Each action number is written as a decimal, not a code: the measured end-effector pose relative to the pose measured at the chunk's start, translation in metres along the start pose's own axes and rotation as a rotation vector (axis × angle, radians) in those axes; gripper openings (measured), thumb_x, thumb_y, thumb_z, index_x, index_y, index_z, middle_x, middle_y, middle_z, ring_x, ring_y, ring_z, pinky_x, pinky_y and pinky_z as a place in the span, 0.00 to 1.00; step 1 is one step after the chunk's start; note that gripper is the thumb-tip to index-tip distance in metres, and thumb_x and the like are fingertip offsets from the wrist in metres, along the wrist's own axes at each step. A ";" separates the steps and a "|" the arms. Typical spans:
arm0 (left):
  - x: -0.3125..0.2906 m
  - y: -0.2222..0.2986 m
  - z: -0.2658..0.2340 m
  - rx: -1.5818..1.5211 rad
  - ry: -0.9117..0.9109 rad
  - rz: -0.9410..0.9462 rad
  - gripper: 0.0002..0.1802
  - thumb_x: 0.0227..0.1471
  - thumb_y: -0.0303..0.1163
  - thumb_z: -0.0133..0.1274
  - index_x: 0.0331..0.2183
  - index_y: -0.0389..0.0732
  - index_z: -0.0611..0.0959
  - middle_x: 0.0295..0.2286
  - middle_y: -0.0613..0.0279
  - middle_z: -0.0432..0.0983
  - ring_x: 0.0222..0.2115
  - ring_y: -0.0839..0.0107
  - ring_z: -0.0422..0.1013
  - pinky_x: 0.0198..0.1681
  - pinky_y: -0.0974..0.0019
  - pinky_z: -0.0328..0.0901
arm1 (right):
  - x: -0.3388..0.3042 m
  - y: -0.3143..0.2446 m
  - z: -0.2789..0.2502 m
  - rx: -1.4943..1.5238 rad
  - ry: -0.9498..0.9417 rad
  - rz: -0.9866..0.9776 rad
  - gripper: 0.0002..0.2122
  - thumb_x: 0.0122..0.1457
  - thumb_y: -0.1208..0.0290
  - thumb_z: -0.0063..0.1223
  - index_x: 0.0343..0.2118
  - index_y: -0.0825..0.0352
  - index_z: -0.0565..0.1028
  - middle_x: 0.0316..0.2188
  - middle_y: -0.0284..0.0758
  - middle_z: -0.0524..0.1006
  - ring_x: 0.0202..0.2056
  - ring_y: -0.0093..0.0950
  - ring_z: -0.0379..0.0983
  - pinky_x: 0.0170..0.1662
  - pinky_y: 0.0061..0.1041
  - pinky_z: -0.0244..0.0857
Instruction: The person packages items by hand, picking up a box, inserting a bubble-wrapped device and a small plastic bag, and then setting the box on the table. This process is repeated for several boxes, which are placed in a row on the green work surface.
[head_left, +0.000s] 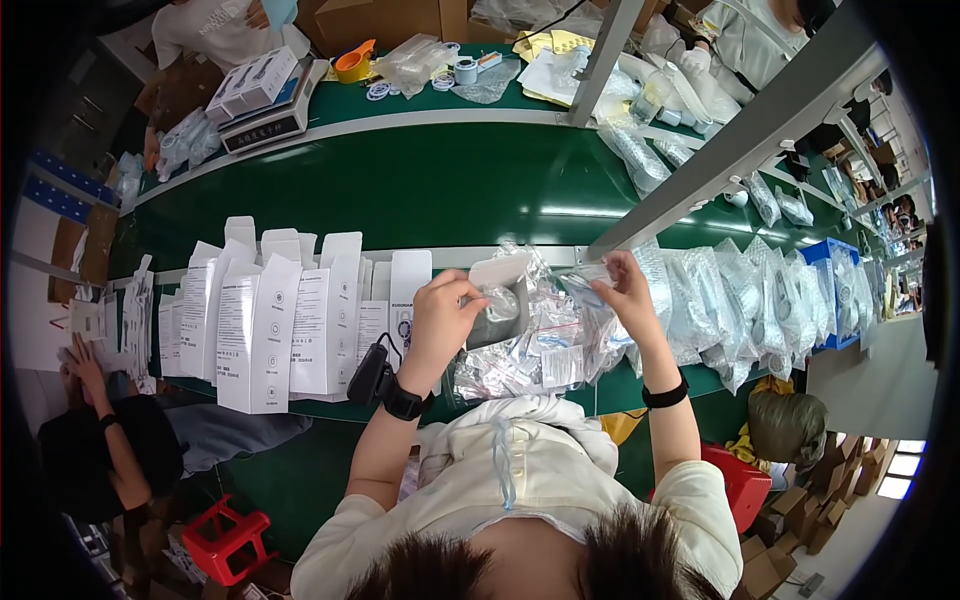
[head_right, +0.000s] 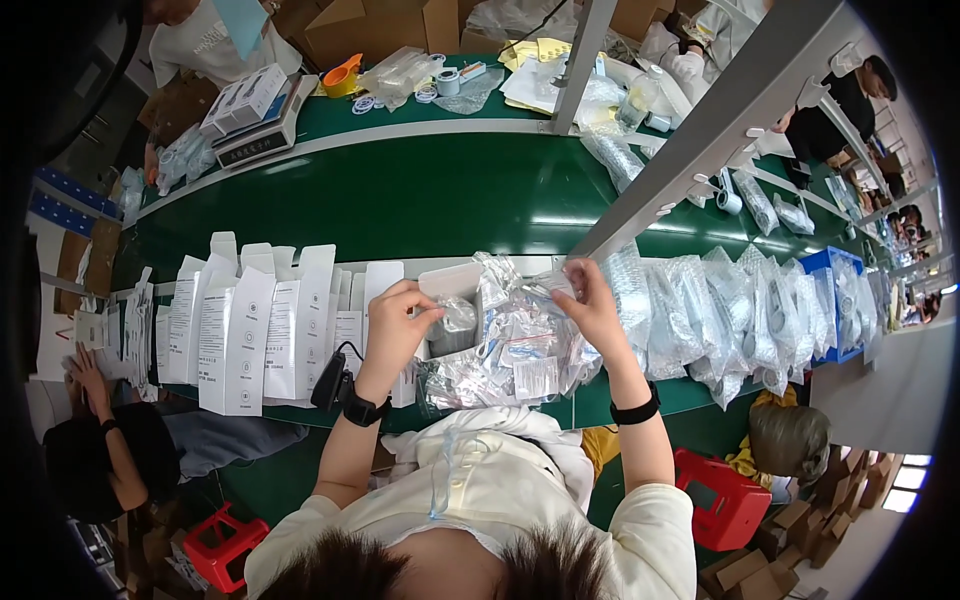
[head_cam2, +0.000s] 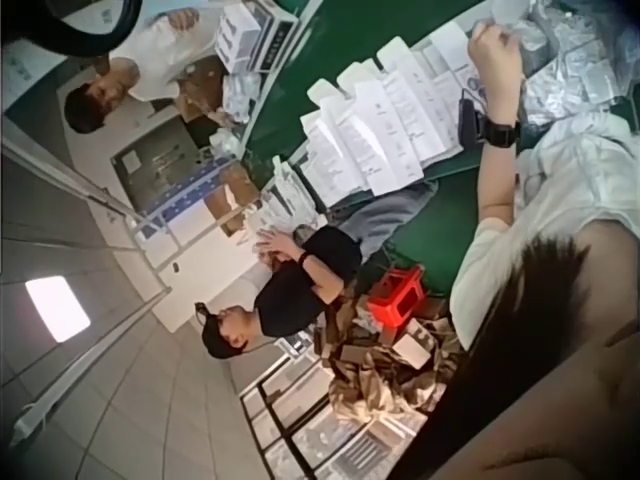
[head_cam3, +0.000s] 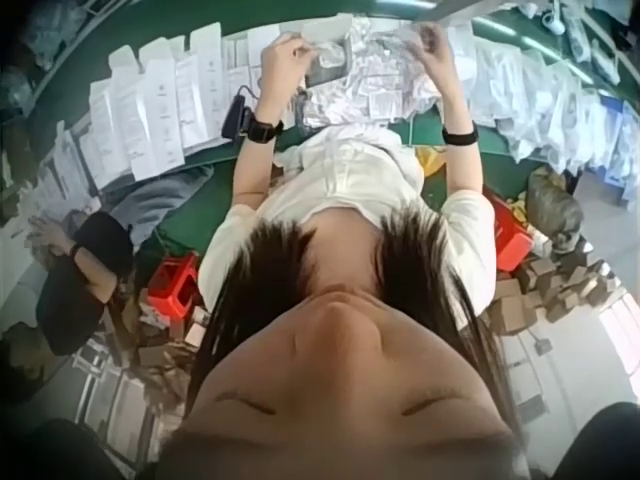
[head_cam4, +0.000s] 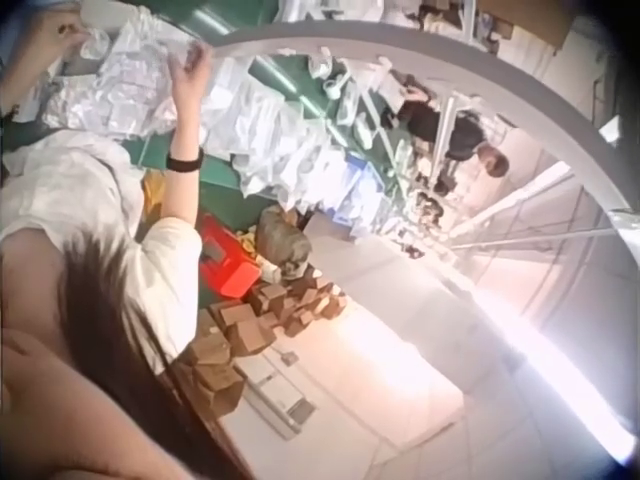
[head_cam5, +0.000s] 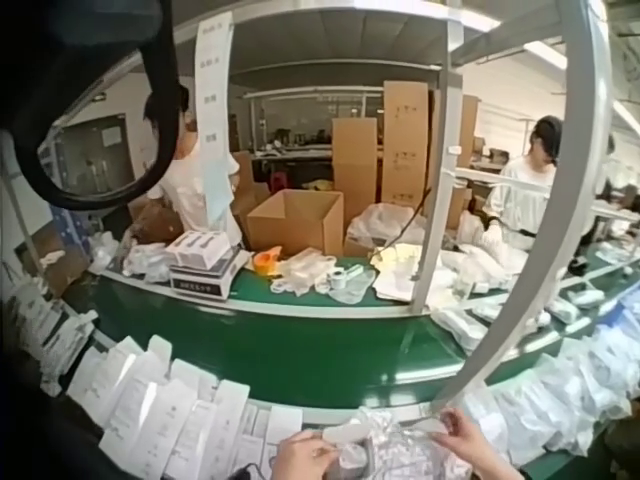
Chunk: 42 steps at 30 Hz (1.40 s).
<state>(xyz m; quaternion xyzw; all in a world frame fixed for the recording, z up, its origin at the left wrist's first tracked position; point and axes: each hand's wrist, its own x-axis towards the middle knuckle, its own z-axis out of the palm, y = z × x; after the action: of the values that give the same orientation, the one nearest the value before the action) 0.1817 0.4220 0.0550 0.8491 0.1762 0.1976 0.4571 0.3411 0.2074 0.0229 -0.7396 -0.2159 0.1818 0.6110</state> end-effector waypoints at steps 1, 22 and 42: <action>0.001 -0.001 0.001 -0.018 0.015 0.014 0.07 0.30 0.22 0.59 0.17 0.33 0.77 0.21 0.59 0.70 0.19 0.66 0.67 0.22 0.69 0.59 | -0.004 -0.017 0.003 0.001 -0.005 -0.003 0.07 0.49 0.85 0.46 0.31 0.67 0.70 0.30 0.38 0.69 0.32 0.34 0.67 0.33 0.20 0.61; 0.003 -0.011 0.004 -0.134 0.066 -0.105 0.04 0.31 0.20 0.58 0.19 0.33 0.79 0.18 0.63 0.69 0.19 0.76 0.65 0.22 0.75 0.59 | -0.013 -0.062 0.093 -0.506 -0.706 -0.558 0.12 0.43 0.64 0.53 0.29 0.67 0.71 0.28 0.34 0.70 0.41 0.32 0.63 0.49 0.34 0.55; 0.008 -0.088 -0.009 0.276 0.400 -0.038 0.37 0.35 0.25 0.57 0.49 0.40 0.61 0.46 0.47 0.58 0.47 0.55 0.58 0.47 0.56 0.57 | 0.067 -0.025 0.086 0.259 -0.095 -0.029 0.45 0.31 0.75 0.65 0.54 0.69 0.49 0.51 0.40 0.57 0.51 0.31 0.57 0.50 0.28 0.56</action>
<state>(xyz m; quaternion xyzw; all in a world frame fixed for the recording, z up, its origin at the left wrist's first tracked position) 0.1738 0.4782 -0.0135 0.8440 0.3044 0.3274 0.2962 0.3490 0.3190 0.0314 -0.6418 -0.2300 0.2340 0.6932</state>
